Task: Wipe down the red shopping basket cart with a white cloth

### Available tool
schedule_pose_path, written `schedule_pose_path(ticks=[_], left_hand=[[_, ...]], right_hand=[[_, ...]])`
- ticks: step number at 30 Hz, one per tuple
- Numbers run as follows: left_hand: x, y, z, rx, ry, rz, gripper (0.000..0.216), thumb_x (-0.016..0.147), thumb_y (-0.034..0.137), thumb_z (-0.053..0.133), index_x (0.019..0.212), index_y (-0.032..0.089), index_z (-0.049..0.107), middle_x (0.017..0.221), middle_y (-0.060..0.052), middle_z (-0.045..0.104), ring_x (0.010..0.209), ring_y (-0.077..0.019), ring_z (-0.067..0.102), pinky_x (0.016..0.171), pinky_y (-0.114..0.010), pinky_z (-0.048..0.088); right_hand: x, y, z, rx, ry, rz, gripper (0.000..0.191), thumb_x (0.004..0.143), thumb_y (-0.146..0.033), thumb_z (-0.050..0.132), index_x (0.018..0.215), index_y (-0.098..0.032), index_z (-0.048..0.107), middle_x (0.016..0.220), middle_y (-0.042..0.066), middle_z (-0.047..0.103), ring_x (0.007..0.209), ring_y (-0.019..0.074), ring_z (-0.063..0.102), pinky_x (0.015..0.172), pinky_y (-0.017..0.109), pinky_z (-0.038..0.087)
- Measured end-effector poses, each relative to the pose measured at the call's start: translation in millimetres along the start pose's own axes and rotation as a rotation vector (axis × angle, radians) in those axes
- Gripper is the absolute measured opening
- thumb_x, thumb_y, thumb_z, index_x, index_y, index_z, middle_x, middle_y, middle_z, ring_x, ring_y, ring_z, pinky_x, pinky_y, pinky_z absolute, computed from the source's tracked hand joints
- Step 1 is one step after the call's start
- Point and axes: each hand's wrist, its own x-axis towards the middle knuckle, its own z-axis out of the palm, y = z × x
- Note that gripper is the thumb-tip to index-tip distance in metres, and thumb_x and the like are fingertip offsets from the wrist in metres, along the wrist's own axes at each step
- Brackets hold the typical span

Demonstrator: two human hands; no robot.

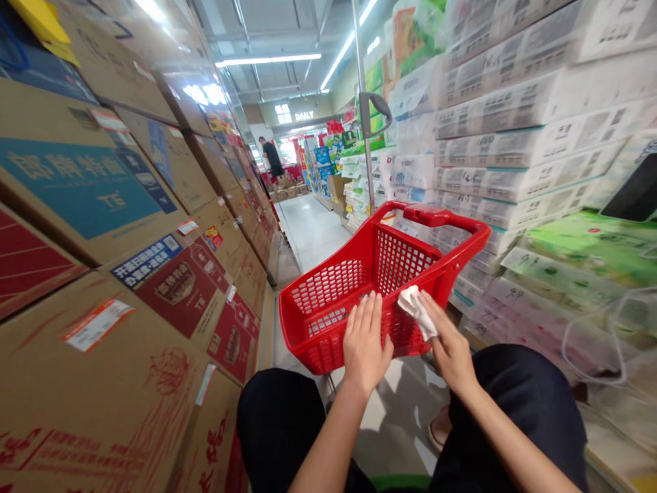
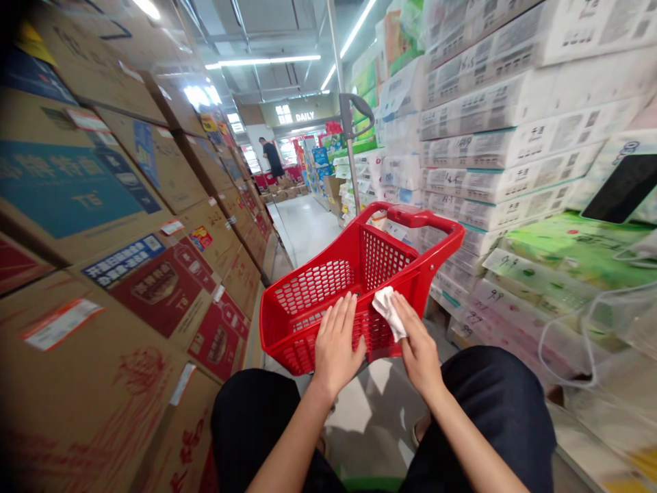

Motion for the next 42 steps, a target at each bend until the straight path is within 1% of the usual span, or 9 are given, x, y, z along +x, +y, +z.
schedule_pose_path(ticks=[5,11,14,18,20,23,29,37,42], left_hand=[[-1.5,4.1,1.5,0.007,0.016,0.004,0.088,0.089,0.023,0.061,0.166,0.017,0.018,0.171,-0.006,0.025,0.158,-0.0260,0.026,0.131,-0.046,0.025],[-1.1,7.7,3.2,0.002,0.019,0.011,0.092,0.087,0.021,0.061,0.166,0.017,0.015,0.171,-0.006,0.026,0.158,-0.0265,0.027,0.131,-0.047,0.027],[-1.4,7.2,3.4,0.001,0.006,0.011,0.092,0.087,0.020,0.060,0.166,0.016,0.014,0.172,-0.006,0.024,0.158,-0.0253,0.024,0.132,-0.046,0.025],[-3.4,8.5,2.3,0.014,-0.002,0.009,0.090,0.089,0.022,0.059,0.167,0.017,0.013,0.172,-0.006,0.022,0.159,-0.0257,0.022,0.132,-0.047,0.023],[-4.6,10.7,1.8,0.020,-0.004,0.005,0.090,0.089,0.023,0.060,0.167,0.017,0.014,0.172,-0.006,0.021,0.159,-0.0260,0.022,0.132,-0.047,0.023],[-5.4,14.7,2.3,0.038,-0.003,0.003,0.090,0.089,0.024,0.061,0.166,0.016,0.014,0.172,-0.008,0.022,0.159,-0.0263,0.023,0.131,-0.047,0.026],[-3.4,16.3,1.4,0.031,0.002,0.018,0.086,0.091,0.023,0.058,0.165,0.013,0.017,0.171,-0.010,0.026,0.158,-0.0263,0.024,0.131,-0.047,0.027],[-7.1,3.5,-9.7,0.047,0.043,-0.030,0.087,0.090,0.022,0.059,0.166,0.016,0.017,0.171,-0.011,0.024,0.159,-0.0297,0.023,0.129,-0.054,0.028],[-4.3,-3.7,-2.6,-0.003,0.001,0.011,0.080,0.086,0.017,0.057,0.162,0.013,0.028,0.167,-0.010,0.036,0.156,-0.0260,0.031,0.131,-0.050,0.026]], right_hand=[[34.3,7.4,-22.9,-0.087,0.270,0.044,0.070,0.095,-0.007,0.039,0.159,-0.034,0.041,0.165,-0.002,0.040,0.154,0.0242,0.034,0.130,0.052,0.025],[8.0,11.9,18.6,-0.015,-0.020,-0.072,0.076,0.093,-0.002,0.034,0.162,-0.033,0.032,0.168,0.000,0.034,0.155,0.0232,0.031,0.128,0.054,0.027],[-1.5,-0.8,14.7,0.039,-0.122,-0.137,0.070,0.097,-0.006,0.036,0.162,-0.033,0.034,0.166,0.002,0.040,0.153,0.0241,0.037,0.127,0.053,0.033],[28.5,-9.2,-20.5,-0.025,0.227,-0.065,0.068,0.096,-0.006,0.037,0.158,-0.034,0.042,0.164,0.000,0.042,0.153,0.0262,0.037,0.128,0.056,0.028],[49.0,-3.7,-32.5,-0.089,0.289,-0.051,0.071,0.094,-0.005,0.038,0.158,-0.035,0.042,0.165,-0.002,0.040,0.154,0.0264,0.034,0.129,0.056,0.026],[60.2,5.6,-27.0,-0.144,0.154,-0.083,0.076,0.091,-0.002,0.038,0.159,-0.036,0.040,0.165,-0.003,0.039,0.156,0.0247,0.030,0.129,0.055,0.027],[29.4,-14.0,7.2,-0.082,-0.202,-0.198,0.079,0.091,-0.002,0.036,0.163,-0.033,0.031,0.168,-0.001,0.034,0.155,0.0222,0.032,0.126,0.050,0.034],[76.1,24.8,-43.7,-0.284,0.052,-0.111,0.083,0.086,0.001,0.038,0.161,-0.034,0.034,0.167,-0.002,0.035,0.156,0.0249,0.030,0.128,0.054,0.029],[45.5,11.6,-0.5,-0.232,-0.148,-0.203,0.080,0.091,0.000,0.035,0.164,-0.033,0.028,0.169,0.000,0.032,0.155,0.0217,0.031,0.127,0.050,0.034]])
